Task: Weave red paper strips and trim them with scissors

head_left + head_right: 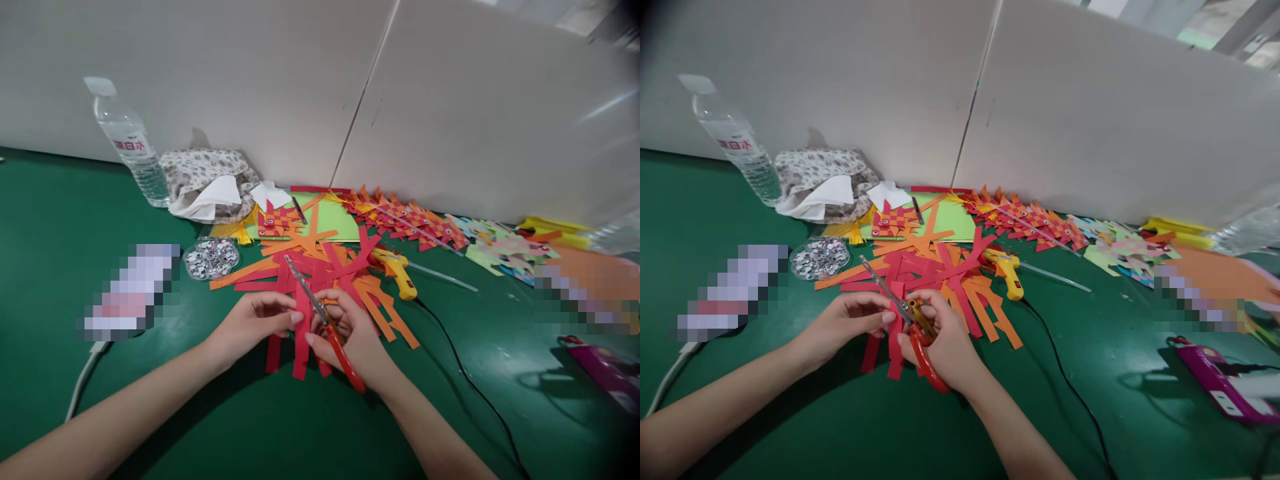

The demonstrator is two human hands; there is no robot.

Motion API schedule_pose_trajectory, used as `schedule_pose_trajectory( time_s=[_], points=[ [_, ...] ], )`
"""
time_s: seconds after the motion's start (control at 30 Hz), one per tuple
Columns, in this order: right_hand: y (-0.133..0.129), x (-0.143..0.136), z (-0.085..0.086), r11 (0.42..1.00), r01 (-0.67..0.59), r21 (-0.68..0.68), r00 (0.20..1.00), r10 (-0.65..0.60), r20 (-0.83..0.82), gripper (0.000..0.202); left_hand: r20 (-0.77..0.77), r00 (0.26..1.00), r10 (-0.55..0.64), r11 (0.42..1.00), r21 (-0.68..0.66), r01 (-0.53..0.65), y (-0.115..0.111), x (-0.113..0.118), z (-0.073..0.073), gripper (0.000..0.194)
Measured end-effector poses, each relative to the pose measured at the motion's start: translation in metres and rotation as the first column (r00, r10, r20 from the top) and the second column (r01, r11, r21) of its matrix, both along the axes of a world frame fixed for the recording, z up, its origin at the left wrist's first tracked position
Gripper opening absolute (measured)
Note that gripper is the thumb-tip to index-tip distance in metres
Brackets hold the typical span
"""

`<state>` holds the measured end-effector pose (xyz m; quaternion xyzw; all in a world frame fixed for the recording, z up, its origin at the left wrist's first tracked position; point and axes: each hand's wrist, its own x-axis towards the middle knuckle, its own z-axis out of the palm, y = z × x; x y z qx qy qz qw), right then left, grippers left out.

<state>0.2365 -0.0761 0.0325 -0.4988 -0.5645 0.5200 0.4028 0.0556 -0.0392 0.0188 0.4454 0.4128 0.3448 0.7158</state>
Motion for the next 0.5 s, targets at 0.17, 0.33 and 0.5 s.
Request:
schedule_pose_trajectory(
  time_s=[0.17, 0.33, 0.5],
  points=[
    [0.0, 0.001, -0.007, 0.998, 0.016, 0.056, 1.0, -0.015, -0.012, 0.047, 0.023, 1.0, 0.003, 0.999, 0.034, -0.004, 0.002, -0.002, 0.001, 0.021],
    [0.003, 0.007, -0.005, 0.965, 0.124, 0.23, 0.98, -0.155, 0.122, 0.05, 0.026, 0.992, 0.12, 0.991, 0.059, -0.122, 0.006, -0.003, 0.002, 0.023],
    [0.002, 0.007, 0.002, 0.953, 0.066, 0.296, 0.821, -0.221, 0.527, 0.066, 0.059, 0.964, 0.258, 0.963, 0.064, -0.261, 0.008, -0.005, -0.001, 0.023]
  ],
)
